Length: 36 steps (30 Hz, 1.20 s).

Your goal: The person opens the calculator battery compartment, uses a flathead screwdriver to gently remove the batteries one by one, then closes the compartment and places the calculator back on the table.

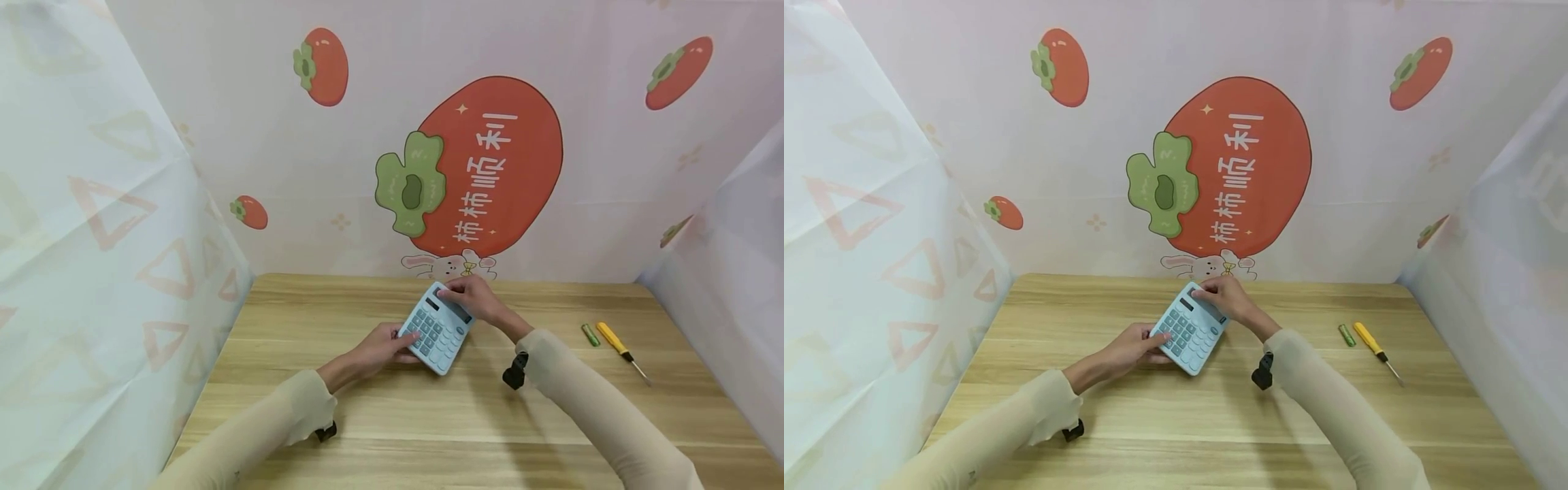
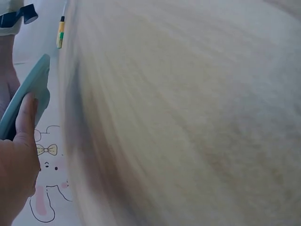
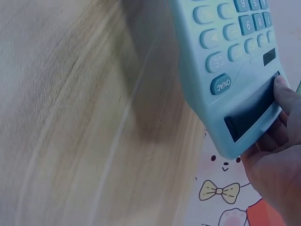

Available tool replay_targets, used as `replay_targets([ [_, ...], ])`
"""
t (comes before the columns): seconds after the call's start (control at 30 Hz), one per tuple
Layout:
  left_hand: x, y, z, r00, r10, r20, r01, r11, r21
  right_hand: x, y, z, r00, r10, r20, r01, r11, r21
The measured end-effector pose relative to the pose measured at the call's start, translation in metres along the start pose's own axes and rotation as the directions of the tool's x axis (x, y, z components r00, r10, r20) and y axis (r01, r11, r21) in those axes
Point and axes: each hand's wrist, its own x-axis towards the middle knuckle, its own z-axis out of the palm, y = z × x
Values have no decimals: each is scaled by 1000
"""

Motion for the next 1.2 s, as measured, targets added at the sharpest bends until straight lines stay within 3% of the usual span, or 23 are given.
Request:
replay_targets([
  [0.17,2,-9,-4,1000,-14,18,14,1000,-1,5,-4,0,994,-90,65,95,991,-91],
  [0.3,3,-17,-6,999,-27,25,27,1000,4,9,-7,0,982,-129,135,144,983,-109],
  [0.8,4,-22,-8,998,-45,-32,50,981,185,24,-23,5,940,-136,312,225,936,-270],
  [0.93,2,-23,-8,999,-37,-37,44,975,216,27,-24,8,929,-157,335,260,921,-289],
  [1.2,1,-20,-10,996,-34,-85,58,954,293,33,-27,14,928,-159,338,269,912,-311],
])
